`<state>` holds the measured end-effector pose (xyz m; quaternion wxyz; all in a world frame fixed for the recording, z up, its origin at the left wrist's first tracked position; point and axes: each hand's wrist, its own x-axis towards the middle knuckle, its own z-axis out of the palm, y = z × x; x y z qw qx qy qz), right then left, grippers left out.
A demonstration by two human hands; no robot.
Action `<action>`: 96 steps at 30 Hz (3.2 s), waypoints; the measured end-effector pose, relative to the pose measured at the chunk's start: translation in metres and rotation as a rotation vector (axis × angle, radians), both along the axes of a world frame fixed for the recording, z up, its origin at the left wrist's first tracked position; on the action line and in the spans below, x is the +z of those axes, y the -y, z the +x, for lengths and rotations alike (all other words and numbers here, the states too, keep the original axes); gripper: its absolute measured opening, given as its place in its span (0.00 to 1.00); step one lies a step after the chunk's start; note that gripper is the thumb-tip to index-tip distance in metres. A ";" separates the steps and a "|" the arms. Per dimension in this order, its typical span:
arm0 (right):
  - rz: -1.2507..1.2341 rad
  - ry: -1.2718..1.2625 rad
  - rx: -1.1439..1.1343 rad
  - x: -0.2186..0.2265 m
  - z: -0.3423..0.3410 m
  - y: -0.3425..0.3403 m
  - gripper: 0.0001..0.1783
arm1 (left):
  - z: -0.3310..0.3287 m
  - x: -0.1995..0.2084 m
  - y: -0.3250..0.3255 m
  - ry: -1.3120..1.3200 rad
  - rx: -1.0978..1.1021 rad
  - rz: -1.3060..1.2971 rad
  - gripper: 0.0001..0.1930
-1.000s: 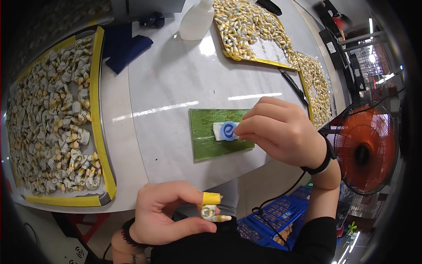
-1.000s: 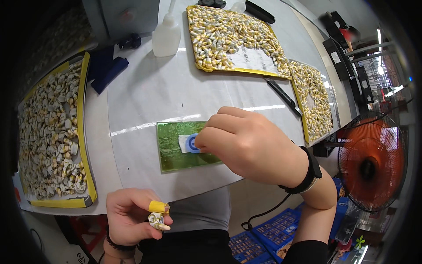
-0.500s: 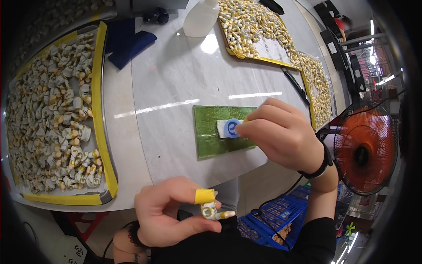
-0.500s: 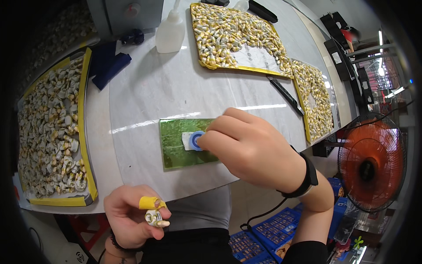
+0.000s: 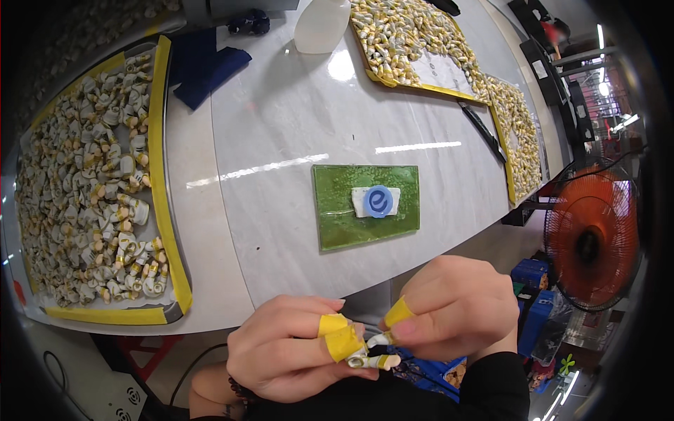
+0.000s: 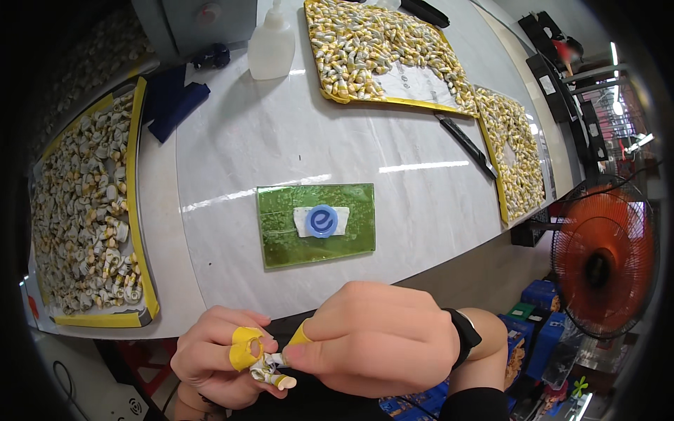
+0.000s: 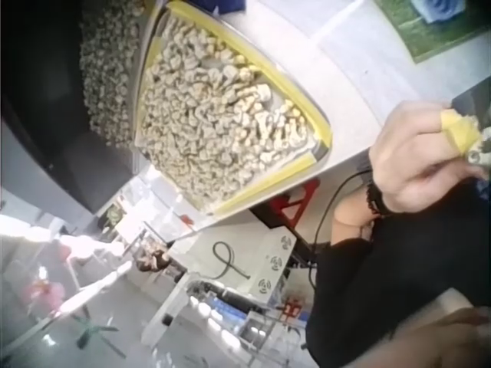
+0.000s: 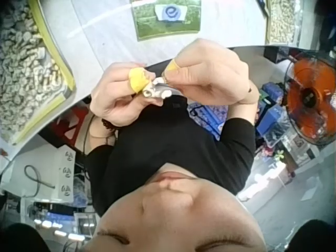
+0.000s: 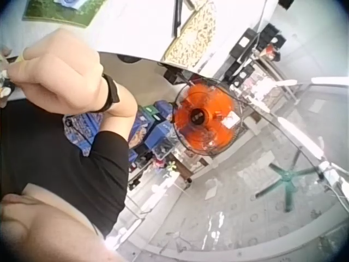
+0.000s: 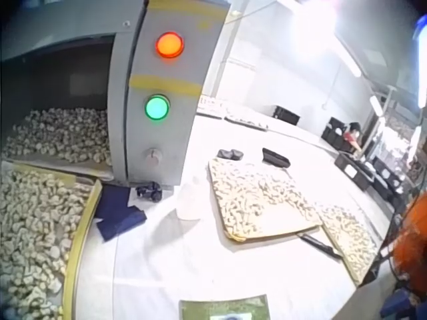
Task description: The recorder is assembling small electronic or mechanical parts at a workstation, applying an adhesive from a bottle to a specific component.
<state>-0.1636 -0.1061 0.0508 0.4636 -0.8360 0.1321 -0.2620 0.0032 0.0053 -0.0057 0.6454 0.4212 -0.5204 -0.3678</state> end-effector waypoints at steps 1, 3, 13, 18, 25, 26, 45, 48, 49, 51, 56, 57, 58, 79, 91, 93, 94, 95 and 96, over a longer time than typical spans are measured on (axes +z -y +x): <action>-0.031 0.038 0.009 -0.001 0.001 0.000 0.11 | 0.000 0.000 0.000 -0.002 0.004 -0.005 0.17; -0.060 0.077 0.017 -0.002 0.004 0.000 0.09 | 0.000 -0.001 0.000 0.022 0.007 -0.011 0.17; -0.060 0.111 0.097 -0.002 0.011 0.004 0.03 | 0.002 0.003 0.003 0.114 0.019 -0.072 0.16; -0.056 0.104 0.070 -0.002 0.010 0.002 0.03 | 0.004 0.004 0.004 0.125 0.000 -0.058 0.17; -0.192 0.091 -0.007 0.000 0.007 -0.001 0.06 | 0.000 0.010 0.009 0.160 0.031 0.058 0.18; -0.250 0.096 -0.012 0.000 0.007 -0.002 0.07 | -0.001 0.008 0.007 0.161 0.031 0.057 0.18; 0.157 -0.141 0.149 0.003 0.015 0.011 0.09 | 0.013 0.000 0.004 -0.461 -0.482 0.464 0.09; 0.128 -0.119 0.235 0.006 0.016 0.014 0.09 | 0.012 0.004 0.003 -0.433 -0.507 0.472 0.09; 0.125 -0.099 0.244 0.006 0.017 0.014 0.09 | 0.013 0.006 0.002 -0.421 -0.518 0.466 0.09; 0.100 -0.082 0.270 0.005 0.014 0.013 0.09 | 0.011 0.009 0.002 -0.330 -0.506 0.430 0.09; 0.133 -0.121 0.255 0.006 0.000 0.009 0.14 | 0.048 0.039 -0.003 0.260 -0.301 0.282 0.11; 0.135 -0.111 0.251 0.005 -0.007 0.009 0.14 | 0.060 0.042 -0.011 0.399 -0.099 0.196 0.09; 0.088 -0.077 0.156 0.009 -0.012 0.009 0.14 | 0.077 0.060 -0.025 0.567 0.048 0.241 0.06; -0.124 -0.282 -0.230 0.019 -0.064 0.012 0.12 | 0.349 0.051 0.145 1.447 0.494 0.606 0.24; -0.570 -0.412 -0.353 0.022 -0.028 0.174 0.06 | 0.096 0.134 -0.008 0.416 -0.245 0.298 0.05; -0.600 -0.387 -0.280 0.002 -0.005 0.202 0.06 | 0.064 0.125 -0.004 0.281 -0.493 0.329 0.11; -0.681 -0.424 -0.238 -0.007 0.001 0.212 0.07 | 0.059 0.109 0.004 0.201 -0.659 0.348 0.11; -0.760 -0.461 -0.193 -0.013 0.001 0.219 0.07 | 0.052 0.088 0.009 0.148 -0.742 0.278 0.12; -0.755 -0.465 -0.194 -0.016 0.002 0.220 0.07 | 0.048 0.072 0.012 0.147 -0.800 0.447 0.04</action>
